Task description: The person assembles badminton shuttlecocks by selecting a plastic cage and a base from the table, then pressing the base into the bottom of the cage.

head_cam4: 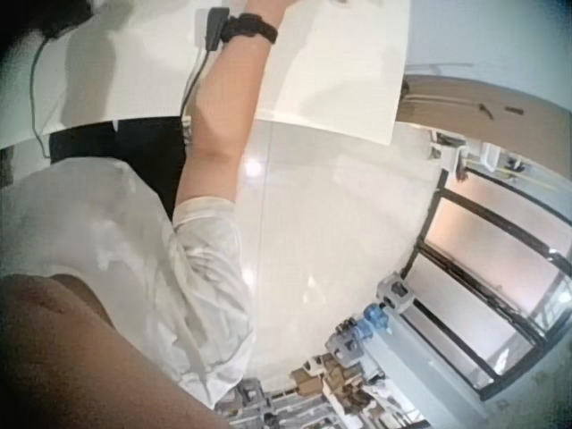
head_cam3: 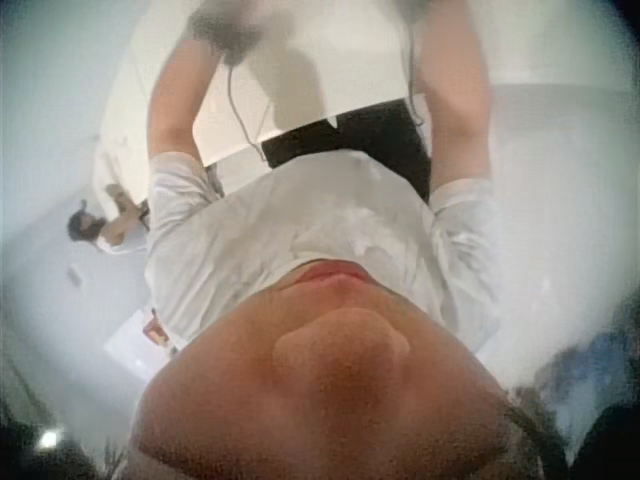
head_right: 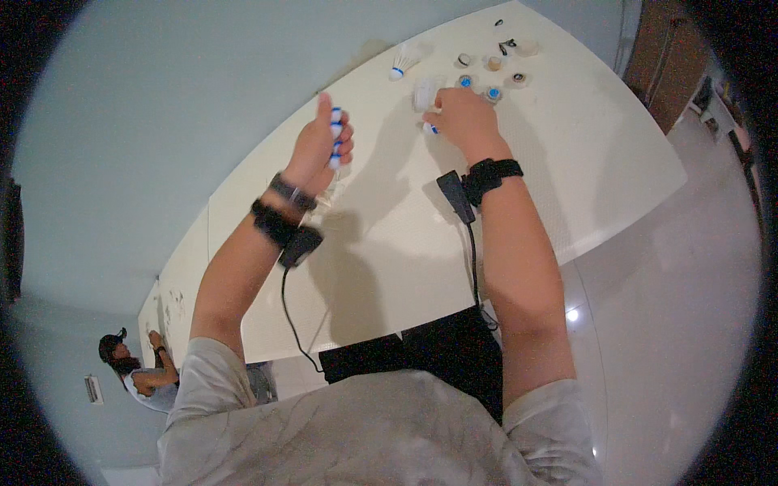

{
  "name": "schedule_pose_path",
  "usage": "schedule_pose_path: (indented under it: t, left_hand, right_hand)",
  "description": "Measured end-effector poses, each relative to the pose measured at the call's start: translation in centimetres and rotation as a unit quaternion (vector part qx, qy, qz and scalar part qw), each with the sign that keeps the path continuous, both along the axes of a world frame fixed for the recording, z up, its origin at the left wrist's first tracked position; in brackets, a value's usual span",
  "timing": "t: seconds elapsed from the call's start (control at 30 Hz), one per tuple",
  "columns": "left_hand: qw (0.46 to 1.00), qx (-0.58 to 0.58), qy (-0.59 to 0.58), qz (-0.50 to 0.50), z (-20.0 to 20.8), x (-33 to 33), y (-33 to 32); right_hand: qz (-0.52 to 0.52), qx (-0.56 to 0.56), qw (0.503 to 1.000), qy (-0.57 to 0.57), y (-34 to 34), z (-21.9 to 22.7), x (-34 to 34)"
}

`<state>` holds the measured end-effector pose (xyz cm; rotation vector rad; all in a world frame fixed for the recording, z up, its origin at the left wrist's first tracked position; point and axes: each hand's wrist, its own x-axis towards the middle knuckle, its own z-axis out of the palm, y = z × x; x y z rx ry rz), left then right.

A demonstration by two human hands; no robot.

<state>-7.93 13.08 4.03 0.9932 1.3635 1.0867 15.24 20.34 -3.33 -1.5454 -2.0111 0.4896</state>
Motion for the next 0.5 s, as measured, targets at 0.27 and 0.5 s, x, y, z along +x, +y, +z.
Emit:
schedule_pose_path:
  t: [0.27,0.5]
  left_hand:
    - [0.985,-0.161,0.054,0.023,-4.4,2.6,13.0]
    - [0.979,-0.148,0.129,0.051,-4.7,4.3,16.3]
  right_hand:
    - [0.008,-0.019,1.0,0.021,-0.2,0.3,0.2]
    - [0.002,-0.011,0.998,0.056,0.0,-0.2,-0.1]
